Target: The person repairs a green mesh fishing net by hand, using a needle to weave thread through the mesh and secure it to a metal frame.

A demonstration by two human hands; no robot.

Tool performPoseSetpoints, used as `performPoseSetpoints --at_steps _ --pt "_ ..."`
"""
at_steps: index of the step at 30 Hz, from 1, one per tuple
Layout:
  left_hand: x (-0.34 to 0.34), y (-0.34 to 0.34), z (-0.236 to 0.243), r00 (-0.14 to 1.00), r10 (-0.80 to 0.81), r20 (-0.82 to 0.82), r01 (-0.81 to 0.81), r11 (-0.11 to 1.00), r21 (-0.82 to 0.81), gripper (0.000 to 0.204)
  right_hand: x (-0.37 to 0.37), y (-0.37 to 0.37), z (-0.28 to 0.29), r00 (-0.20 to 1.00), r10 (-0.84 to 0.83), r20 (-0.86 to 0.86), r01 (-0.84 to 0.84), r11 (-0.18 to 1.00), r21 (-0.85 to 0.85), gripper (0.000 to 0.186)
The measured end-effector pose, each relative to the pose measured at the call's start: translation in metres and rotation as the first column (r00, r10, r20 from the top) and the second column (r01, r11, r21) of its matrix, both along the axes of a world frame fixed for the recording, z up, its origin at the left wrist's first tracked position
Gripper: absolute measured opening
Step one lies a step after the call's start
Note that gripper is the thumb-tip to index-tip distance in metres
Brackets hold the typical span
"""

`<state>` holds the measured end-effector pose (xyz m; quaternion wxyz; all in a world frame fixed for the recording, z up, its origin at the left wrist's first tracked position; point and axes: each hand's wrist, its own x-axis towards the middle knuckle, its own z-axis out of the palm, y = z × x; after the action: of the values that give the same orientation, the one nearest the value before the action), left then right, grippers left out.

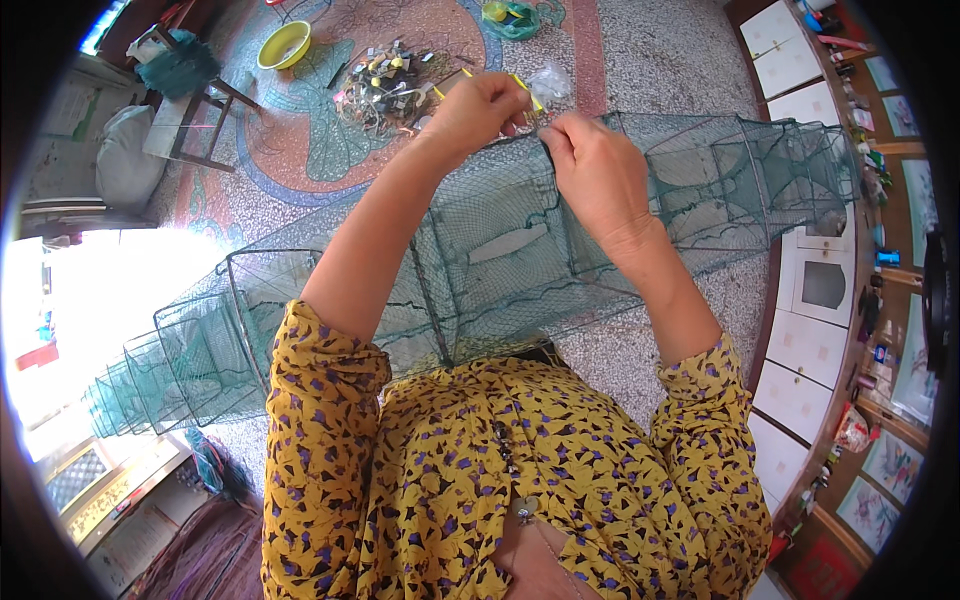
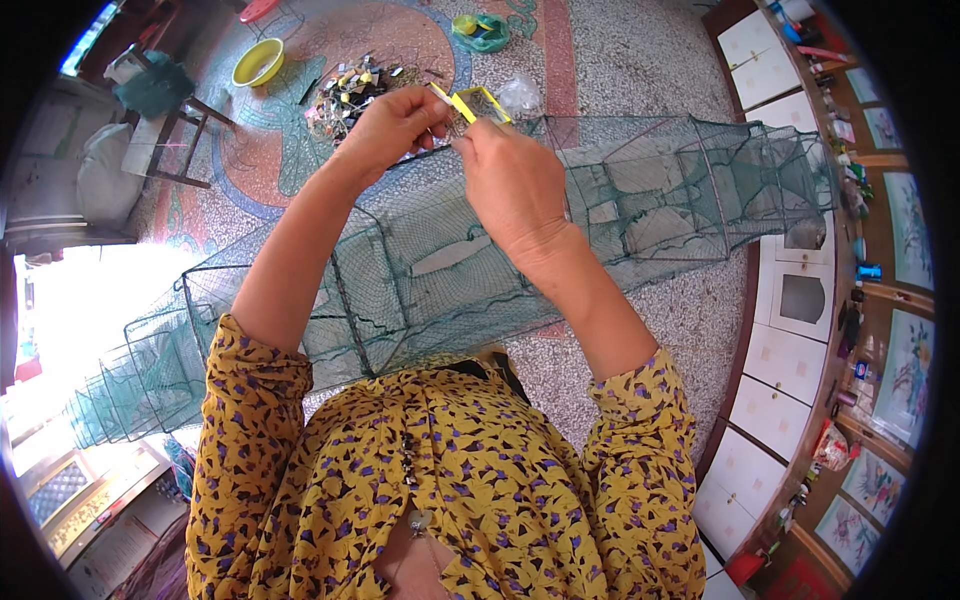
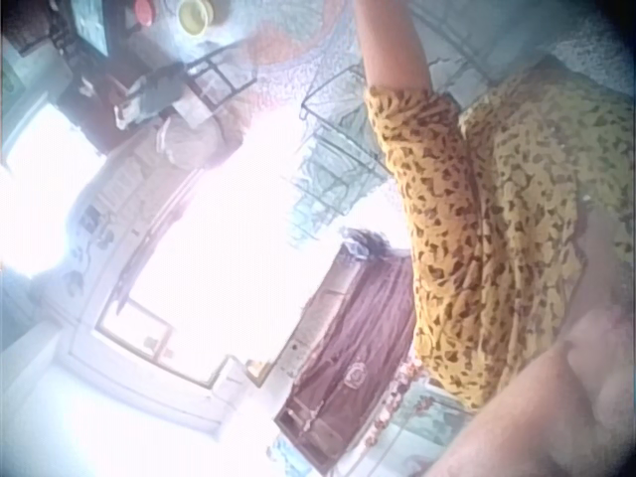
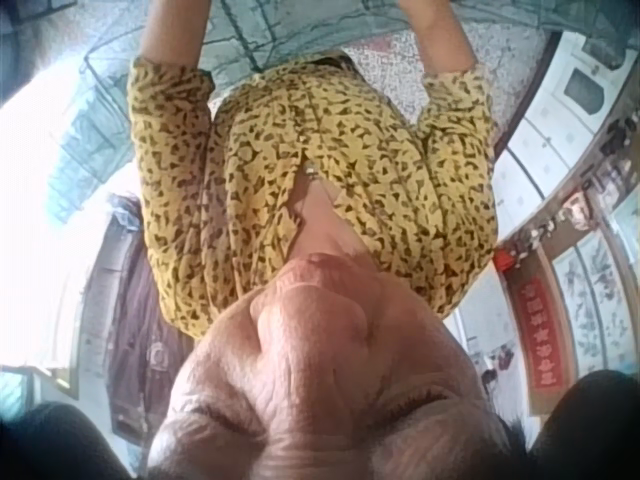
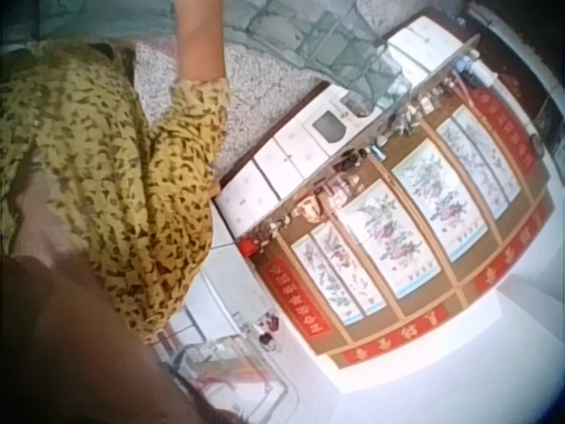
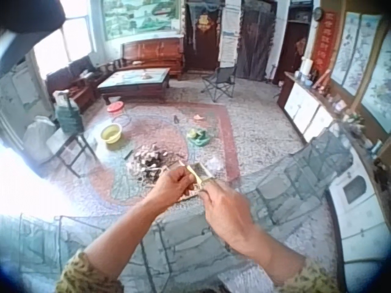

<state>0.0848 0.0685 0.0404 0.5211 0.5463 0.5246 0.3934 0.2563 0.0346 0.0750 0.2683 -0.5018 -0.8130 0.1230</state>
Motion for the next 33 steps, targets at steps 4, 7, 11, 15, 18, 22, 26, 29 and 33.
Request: performPoseSetpoints --at_steps 4,7,11,15,18,22,26,29,33 --pt "0.002 -0.001 0.006 0.996 0.060 0.061 -0.070 0.983 0.168 0.018 -0.009 0.020 -0.012 0.992 0.055 -0.117 -0.046 0.996 0.081 0.025" --pt "-0.002 0.000 0.008 0.980 0.020 0.198 -0.045 0.992 0.121 0.018 -0.005 0.037 -0.015 0.984 0.069 -0.162 -0.091 0.987 -0.134 0.024" --pt "-0.006 -0.002 0.008 0.970 0.064 0.234 -0.068 0.998 0.008 0.018 -0.009 0.037 0.014 0.948 0.112 -0.298 -0.146 0.985 -0.093 0.025" --pt "-0.004 -0.004 0.002 0.995 -0.076 0.072 0.071 0.996 0.062 0.016 -0.014 0.032 0.069 0.765 0.270 -0.585 -0.234 0.962 0.137 0.023" --pt "-0.004 -0.005 -0.003 0.980 -0.176 0.091 0.165 0.979 0.120 0.022 -0.008 0.030 0.125 0.634 0.363 -0.683 -0.196 0.930 0.312 0.021" --pt "-0.001 -0.003 0.007 0.955 -0.295 -0.011 0.293 0.940 0.175 0.022 0.040 0.065 0.150 0.327 0.345 -0.880 -0.249 0.929 0.273 0.022" --pt "0.003 -0.002 0.008 0.949 -0.317 0.002 0.311 0.934 0.176 0.021 0.047 0.066 0.146 0.175 0.155 -0.972 -0.208 0.971 0.117 0.022" --pt "-0.002 0.004 0.005 0.978 -0.205 -0.044 0.210 0.966 0.148 0.023 0.048 0.050 0.128 0.557 0.165 -0.814 -0.137 0.985 0.106 0.021" --pt "0.001 0.012 0.015 0.991 -0.089 -0.104 0.094 0.995 0.045 0.024 0.061 0.045 0.101 0.773 0.229 -0.592 -0.286 0.958 -0.002 0.017"
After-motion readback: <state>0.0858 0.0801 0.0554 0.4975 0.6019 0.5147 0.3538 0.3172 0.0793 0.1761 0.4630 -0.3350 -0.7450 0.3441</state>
